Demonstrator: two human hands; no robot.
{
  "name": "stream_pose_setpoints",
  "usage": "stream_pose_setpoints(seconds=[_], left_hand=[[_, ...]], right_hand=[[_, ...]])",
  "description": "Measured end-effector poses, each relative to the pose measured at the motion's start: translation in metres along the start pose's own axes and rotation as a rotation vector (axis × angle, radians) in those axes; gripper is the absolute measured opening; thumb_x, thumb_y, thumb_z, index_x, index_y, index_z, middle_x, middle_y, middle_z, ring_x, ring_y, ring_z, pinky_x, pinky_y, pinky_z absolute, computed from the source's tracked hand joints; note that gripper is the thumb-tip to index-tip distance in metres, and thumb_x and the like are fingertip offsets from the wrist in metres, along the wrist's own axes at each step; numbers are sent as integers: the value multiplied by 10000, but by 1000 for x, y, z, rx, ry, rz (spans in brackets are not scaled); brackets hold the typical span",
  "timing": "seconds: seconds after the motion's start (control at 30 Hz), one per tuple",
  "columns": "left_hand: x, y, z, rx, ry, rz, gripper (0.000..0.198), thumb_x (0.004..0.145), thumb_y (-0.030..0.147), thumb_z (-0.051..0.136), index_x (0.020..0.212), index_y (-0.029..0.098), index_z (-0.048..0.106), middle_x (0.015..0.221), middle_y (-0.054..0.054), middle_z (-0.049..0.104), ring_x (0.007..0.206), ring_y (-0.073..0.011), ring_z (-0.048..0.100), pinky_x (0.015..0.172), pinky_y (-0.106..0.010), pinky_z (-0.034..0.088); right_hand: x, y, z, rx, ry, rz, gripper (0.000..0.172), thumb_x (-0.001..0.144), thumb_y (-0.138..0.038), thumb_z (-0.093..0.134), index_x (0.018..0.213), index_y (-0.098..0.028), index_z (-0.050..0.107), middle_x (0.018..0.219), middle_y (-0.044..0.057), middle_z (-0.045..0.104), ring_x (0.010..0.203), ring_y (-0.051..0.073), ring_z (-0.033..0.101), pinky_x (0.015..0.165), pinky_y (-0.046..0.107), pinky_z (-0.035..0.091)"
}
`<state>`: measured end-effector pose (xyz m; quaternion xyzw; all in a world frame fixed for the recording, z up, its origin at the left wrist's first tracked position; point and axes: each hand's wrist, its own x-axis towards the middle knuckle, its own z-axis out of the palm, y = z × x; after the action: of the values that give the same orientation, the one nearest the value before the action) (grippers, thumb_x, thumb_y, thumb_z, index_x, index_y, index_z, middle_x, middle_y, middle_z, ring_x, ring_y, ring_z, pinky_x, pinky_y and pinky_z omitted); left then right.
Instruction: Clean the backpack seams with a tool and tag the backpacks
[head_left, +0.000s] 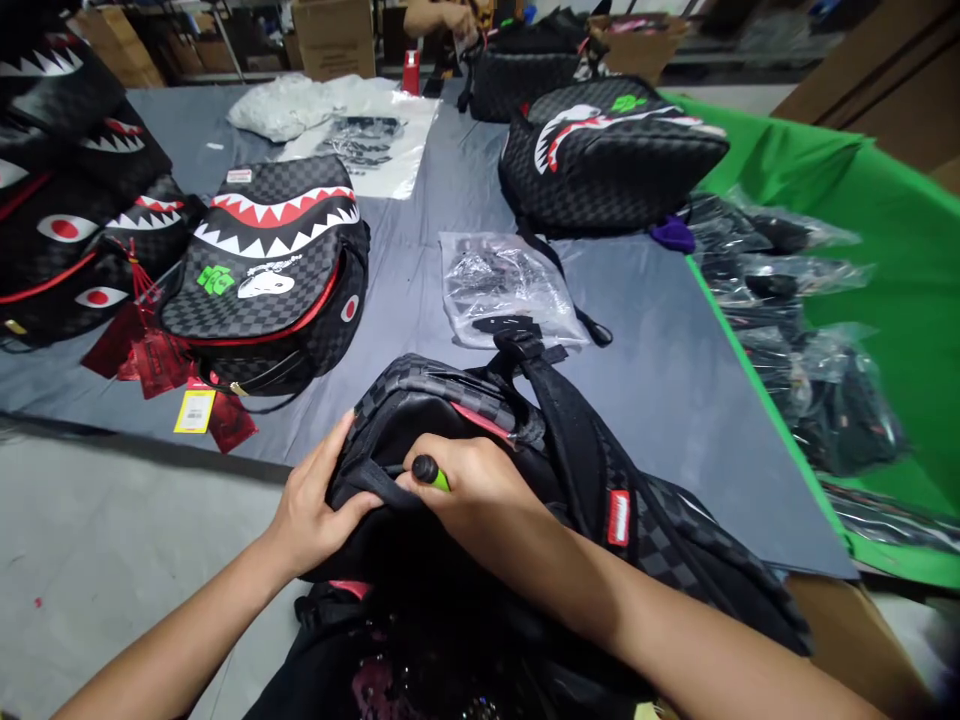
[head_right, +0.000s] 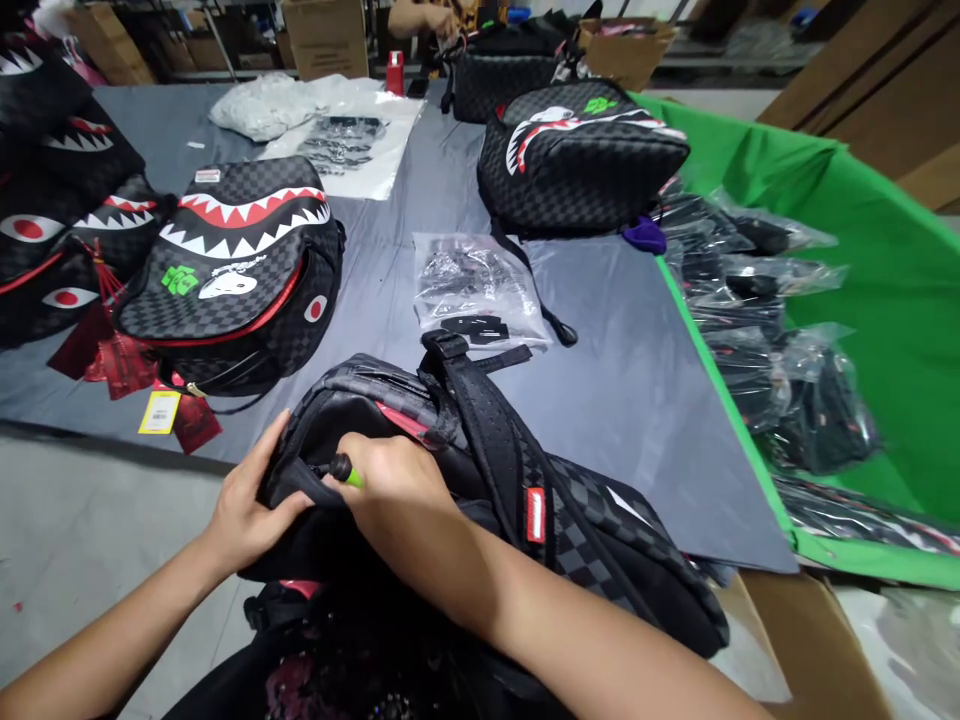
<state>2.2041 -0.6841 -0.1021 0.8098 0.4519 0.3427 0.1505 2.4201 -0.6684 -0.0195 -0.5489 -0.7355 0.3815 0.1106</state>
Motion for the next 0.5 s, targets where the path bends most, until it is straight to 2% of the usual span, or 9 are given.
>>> stream_pose_setpoints(seconds=[0.1, 0.17, 0.23, 0.3, 0.4, 0.5], left_hand=[[-2, 2, -3, -14, 6, 149, 885, 868, 149, 621, 1569, 300, 103, 1598, -118, 284, 1426, -288, 382, 1120, -483, 434], [-3, 4, -6, -15, 5, 206, 834, 861, 75, 582, 1548, 341, 191, 1633, -93, 181, 1463, -303, 305, 1122, -525, 415], [-3, 5, -8, -17, 15, 209, 787, 858, 56, 579, 1516, 366, 279, 1638, -75, 156, 1471, -298, 286, 1117, -524, 420], [-3, 5, -9, -23, 12, 211, 726, 862, 72, 599, 1478, 366, 354, 1635, -79, 158, 1469, -300, 289, 1107, -509, 437], [-1, 5, -7, -35, 11, 214, 608, 864, 92, 620, 1399, 325, 451, 1615, -109, 202, 1452, -311, 323, 1090, -512, 452], [1, 5, -5, -71, 58, 228, 539, 866, 100, 628, 1340, 307, 478, 1590, -123, 252, 1433, -306, 357, 1081, -536, 450]], right_hand=[[-13, -1, 5, -3, 3, -175, 144, 827, -100, 566, 835, -200, 669, 817, 20, 681, 728, 133, 586, 645, 236, 375], [-19, -2, 7, -21, -13, -244, 233, 789, -42, 547, 875, -213, 679, 855, 21, 688, 786, 142, 601, 684, 238, 400], [-22, -1, 7, -40, -41, -269, 269, 764, -15, 540, 868, -218, 683, 839, 15, 685, 790, 143, 606, 687, 239, 408], [-22, 0, 5, -37, -53, -272, 292, 762, -10, 546, 887, -231, 692, 838, 5, 687, 786, 139, 612, 682, 236, 411], [-16, 0, 3, -4, -8, -228, 319, 811, -54, 573, 1031, -258, 682, 892, 1, 707, 806, 140, 639, 703, 237, 424], [-6, -2, 4, -40, 67, -131, 166, 876, -167, 599, 1027, -208, 654, 819, 14, 702, 706, 140, 632, 636, 238, 397]])
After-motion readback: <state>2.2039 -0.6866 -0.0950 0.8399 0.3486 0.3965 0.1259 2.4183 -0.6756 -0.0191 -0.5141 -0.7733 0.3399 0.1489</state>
